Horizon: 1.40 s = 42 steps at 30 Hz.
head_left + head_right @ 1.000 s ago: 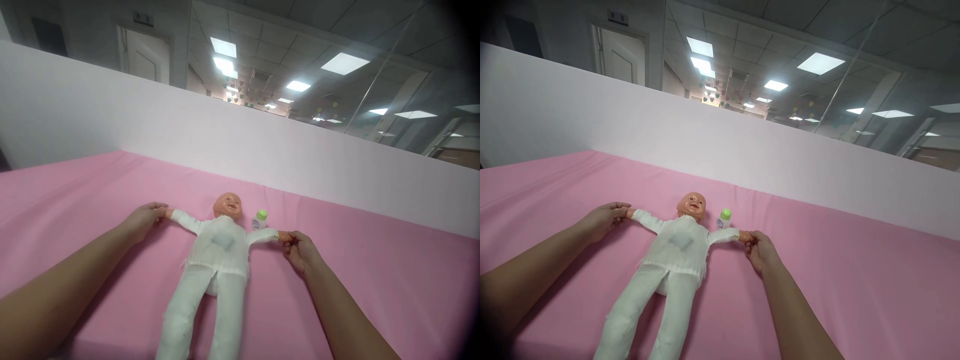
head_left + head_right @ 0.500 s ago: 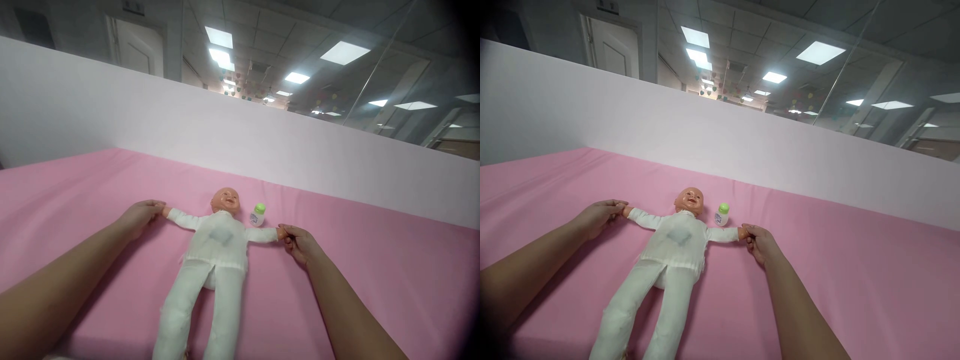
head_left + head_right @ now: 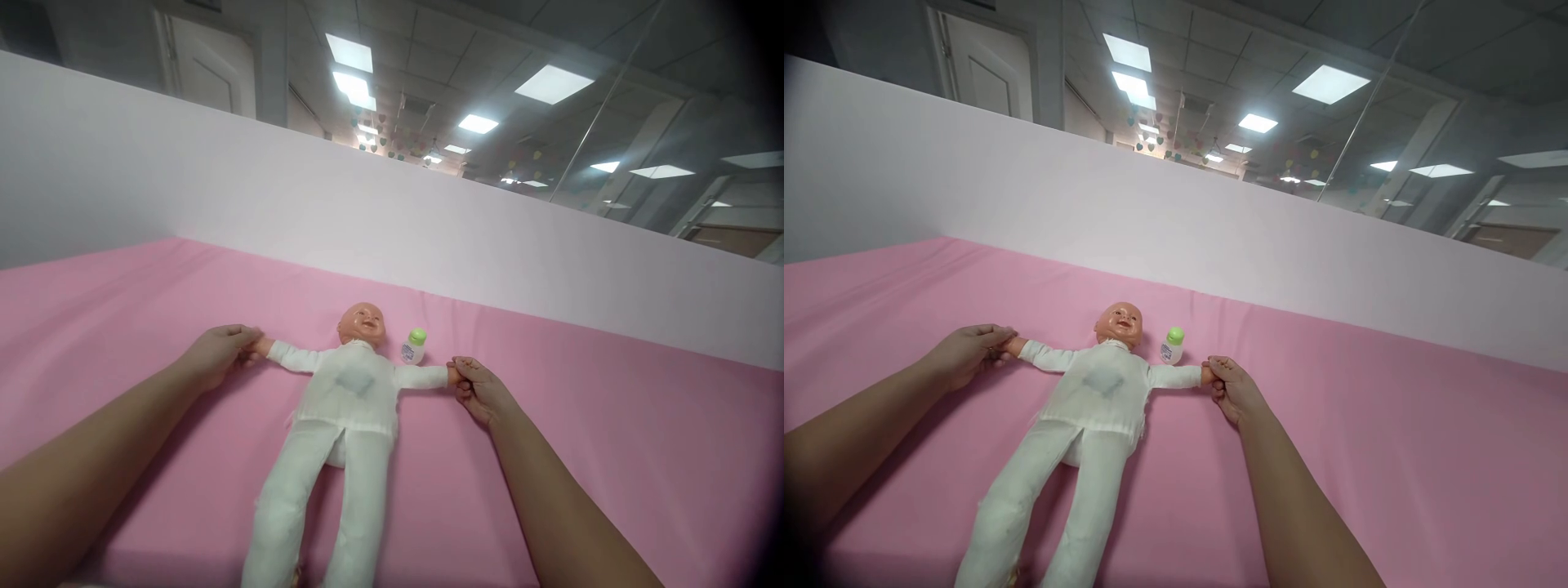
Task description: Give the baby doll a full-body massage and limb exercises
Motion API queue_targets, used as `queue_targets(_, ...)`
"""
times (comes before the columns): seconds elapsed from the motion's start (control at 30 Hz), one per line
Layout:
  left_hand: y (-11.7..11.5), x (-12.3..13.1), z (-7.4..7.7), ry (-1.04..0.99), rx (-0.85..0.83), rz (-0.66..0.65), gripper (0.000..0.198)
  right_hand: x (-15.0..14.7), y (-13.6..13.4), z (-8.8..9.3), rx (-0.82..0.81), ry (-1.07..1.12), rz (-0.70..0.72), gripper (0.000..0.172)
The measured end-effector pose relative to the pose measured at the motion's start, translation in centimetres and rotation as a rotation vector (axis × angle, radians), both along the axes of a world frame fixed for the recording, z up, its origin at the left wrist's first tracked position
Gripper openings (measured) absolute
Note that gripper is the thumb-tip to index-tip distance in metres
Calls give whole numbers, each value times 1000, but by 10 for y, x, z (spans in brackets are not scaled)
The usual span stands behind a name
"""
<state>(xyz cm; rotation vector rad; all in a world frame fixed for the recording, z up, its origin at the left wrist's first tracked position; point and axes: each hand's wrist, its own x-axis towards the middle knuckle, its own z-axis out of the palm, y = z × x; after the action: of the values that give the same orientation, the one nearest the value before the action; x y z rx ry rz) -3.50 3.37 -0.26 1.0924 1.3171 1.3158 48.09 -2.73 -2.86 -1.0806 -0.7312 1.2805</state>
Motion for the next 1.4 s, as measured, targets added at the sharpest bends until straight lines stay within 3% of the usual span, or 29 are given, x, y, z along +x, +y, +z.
queue_targets(0.3, 6, -1, -2, -46, -59, 30, 30, 2, 5, -7, 1, -56, -70, 27)
queue_targets(0.6, 6, -4, -2, -24, -32, -29, 45, 4, -2, -4, -2, -64, 56, 37)
queue_targets(0.97, 12, -9, -13, 67, -2, 0, 31, -2, -7, -2, -5, -183, 85, 46)
queue_targets(1.1, 13, -8, -13, 40, -15, 10, 29, 0, -3, -5, -20, -197, 32, 36)
queue_targets(1.17, 12, -6, -11, 12, -17, 5, 33, 2, -3, -4, -20, -187, 33, 31)
queue_targets(1.4, 6, -5, -5, -8, 4, -81, 53, -1, -12, 5, 18, -172, 184, 36)
